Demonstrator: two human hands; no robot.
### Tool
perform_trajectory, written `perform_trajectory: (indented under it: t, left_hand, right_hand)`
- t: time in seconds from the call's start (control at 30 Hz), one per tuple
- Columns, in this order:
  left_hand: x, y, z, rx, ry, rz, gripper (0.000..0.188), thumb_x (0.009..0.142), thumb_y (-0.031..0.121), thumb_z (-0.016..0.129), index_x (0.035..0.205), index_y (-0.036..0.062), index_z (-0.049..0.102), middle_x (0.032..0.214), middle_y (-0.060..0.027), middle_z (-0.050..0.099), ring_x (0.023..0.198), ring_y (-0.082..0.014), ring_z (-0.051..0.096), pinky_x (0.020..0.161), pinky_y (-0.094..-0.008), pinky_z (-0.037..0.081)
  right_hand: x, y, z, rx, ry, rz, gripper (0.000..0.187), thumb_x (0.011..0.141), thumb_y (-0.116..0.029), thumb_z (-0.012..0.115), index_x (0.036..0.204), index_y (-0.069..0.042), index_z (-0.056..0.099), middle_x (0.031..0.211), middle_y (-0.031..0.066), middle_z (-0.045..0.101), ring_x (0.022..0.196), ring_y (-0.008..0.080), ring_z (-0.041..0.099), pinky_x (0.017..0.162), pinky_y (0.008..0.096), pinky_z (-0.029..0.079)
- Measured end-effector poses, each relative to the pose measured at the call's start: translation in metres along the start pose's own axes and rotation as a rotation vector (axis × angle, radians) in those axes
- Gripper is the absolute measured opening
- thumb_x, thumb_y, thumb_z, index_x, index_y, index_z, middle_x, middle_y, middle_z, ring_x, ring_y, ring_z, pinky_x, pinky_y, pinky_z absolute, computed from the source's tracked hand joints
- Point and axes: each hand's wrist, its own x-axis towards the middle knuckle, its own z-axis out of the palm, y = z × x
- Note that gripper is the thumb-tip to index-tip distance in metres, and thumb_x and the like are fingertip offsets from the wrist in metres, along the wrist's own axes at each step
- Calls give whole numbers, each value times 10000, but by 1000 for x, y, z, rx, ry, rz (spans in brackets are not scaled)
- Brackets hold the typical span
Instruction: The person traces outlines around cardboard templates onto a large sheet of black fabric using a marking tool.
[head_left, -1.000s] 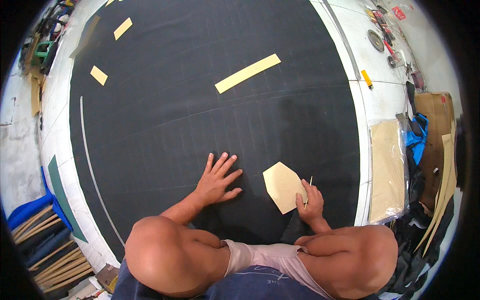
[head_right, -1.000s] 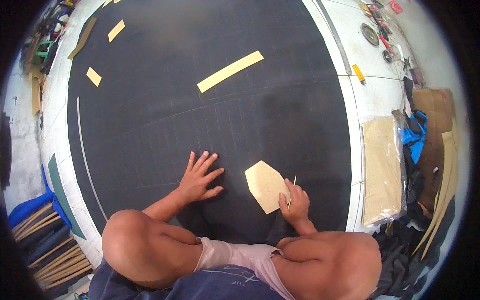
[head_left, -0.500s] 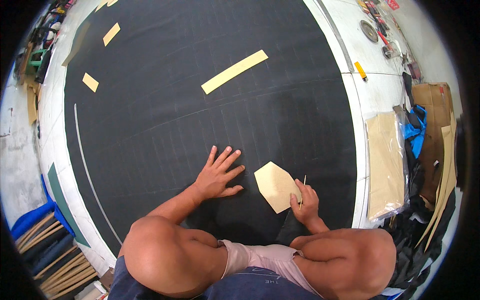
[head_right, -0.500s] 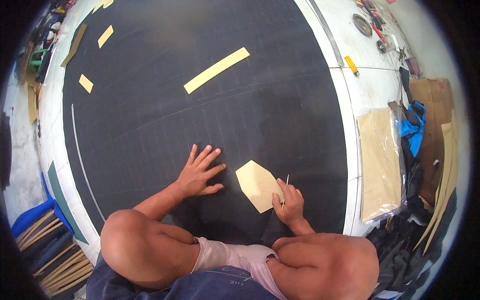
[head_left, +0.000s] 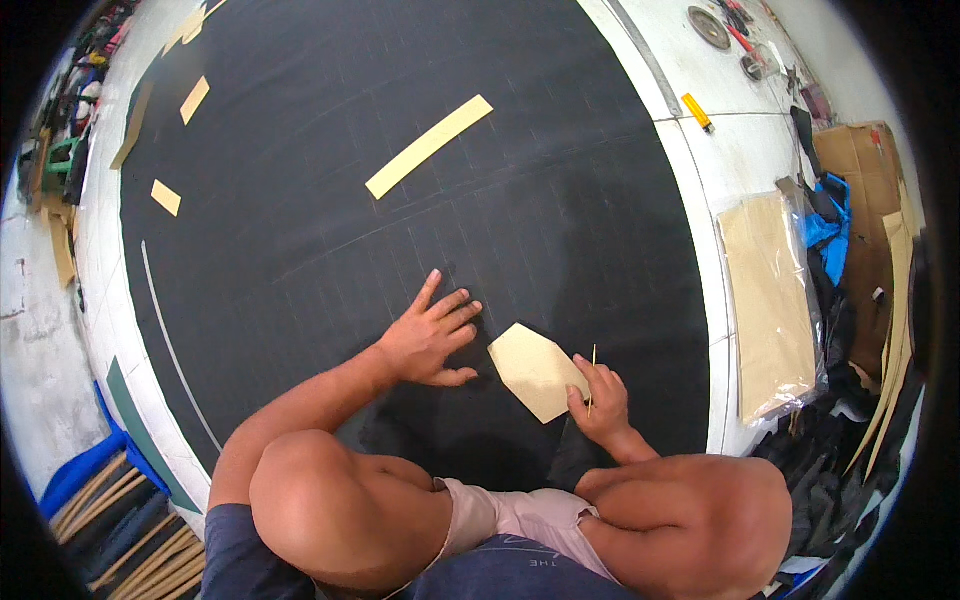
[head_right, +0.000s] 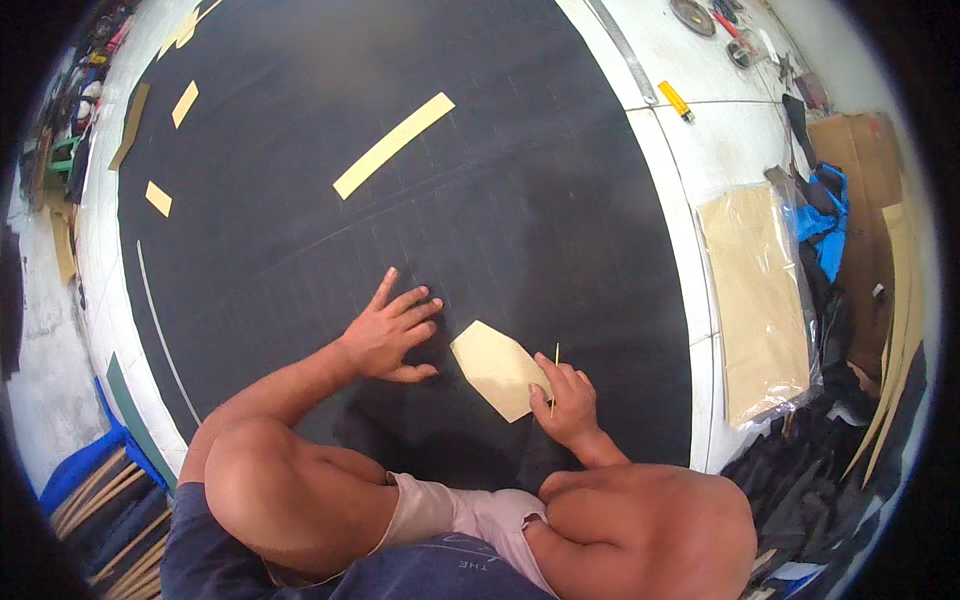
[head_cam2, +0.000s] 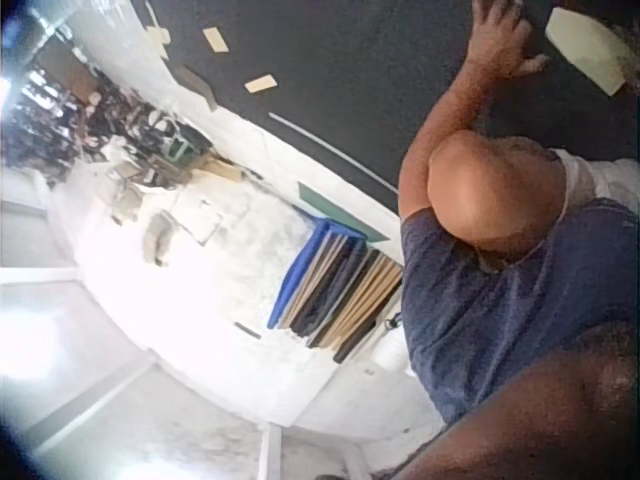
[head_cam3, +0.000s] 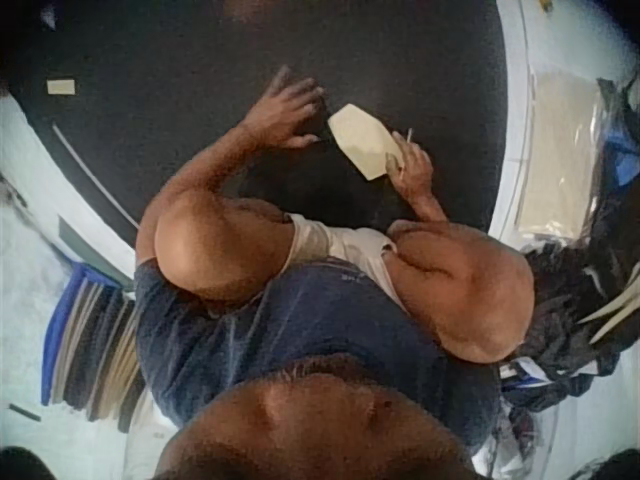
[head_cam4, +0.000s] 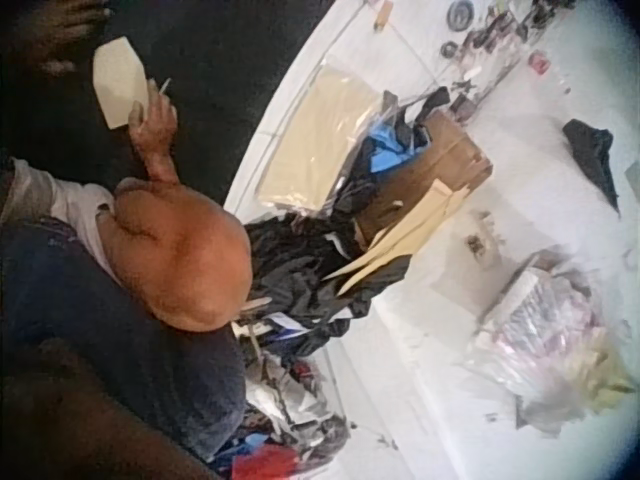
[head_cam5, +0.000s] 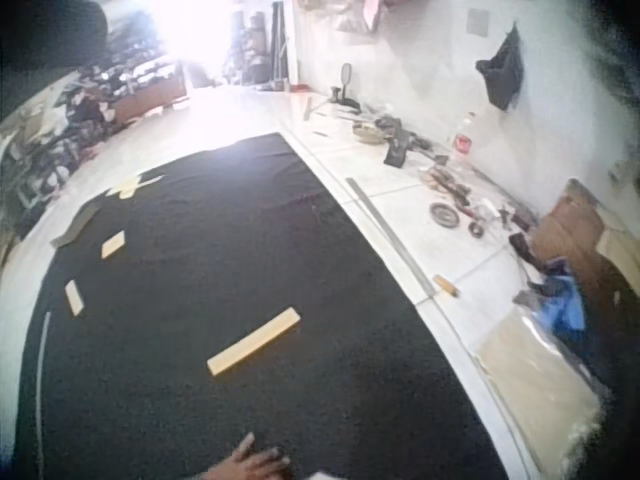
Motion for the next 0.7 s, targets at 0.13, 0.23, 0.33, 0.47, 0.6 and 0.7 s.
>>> perform_trajectory:
  t: [0.13, 0.23, 0.33, 0.47, 0.6, 0.7]
  left_hand:
    - [19, -2, -14, -18, 15, -20, 706, 891, 604, 652, 1326, 48, 633, 1276, -127, 676, 1282, -316, 579, 1263, -694, 85]
    - [37, 1, -22, -1, -45, -69, 756, 883, 611, 656, 1388, 49, 626, 1165, -109, 682, 1184, -291, 612, 1268, -688, 77]
    - [50, 0, -19, 53, -90, -76, 751, 865, 606, 683, 1380, 61, 647, 1092, -94, 651, 1133, -285, 608, 1267, -693, 72]
    - [61, -2, -18, 50, -103, -55, 685, 855, 595, 693, 1276, 54, 713, 1130, -94, 642, 1179, -287, 589, 1266, -696, 83]
    - [69, -10, -30, 96, -32, 49, 660, 893, 601, 632, 1229, 43, 733, 1383, -111, 622, 1356, -296, 514, 1268, -689, 87]
    - [80, -16, -37, 160, -162, 152, 636, 892, 595, 629, 1203, 52, 741, 1445, -116, 604, 1427, -304, 460, 1264, -695, 93]
  right_hand:
    - [-3, 3, -1, 11, -5, 13, 500, 871, -170, 726, 1344, -30, 648, 972, 135, 675, 823, 309, 650, 747, 417, 497]
    - [-3, 4, -2, 32, -5, 21, 509, 869, -171, 728, 1350, -30, 643, 967, 131, 673, 821, 307, 649, 745, 416, 496]
    - [-3, 4, -3, 50, 5, 14, 510, 866, -167, 730, 1349, -30, 644, 957, 126, 671, 807, 304, 648, 732, 411, 495]
    - [-3, 6, -4, 72, 34, 0, 497, 859, -153, 734, 1334, -31, 656, 943, 118, 671, 782, 297, 647, 706, 399, 494]
    - [0, 6, -3, 85, 31, -2, 486, 851, -142, 743, 1318, -33, 668, 940, 118, 676, 763, 289, 642, 689, 392, 492]
    - [0, 6, -3, 81, 20, 0, 490, 848, -141, 746, 1319, -33, 667, 939, 115, 676, 739, 282, 632, 677, 389, 491]
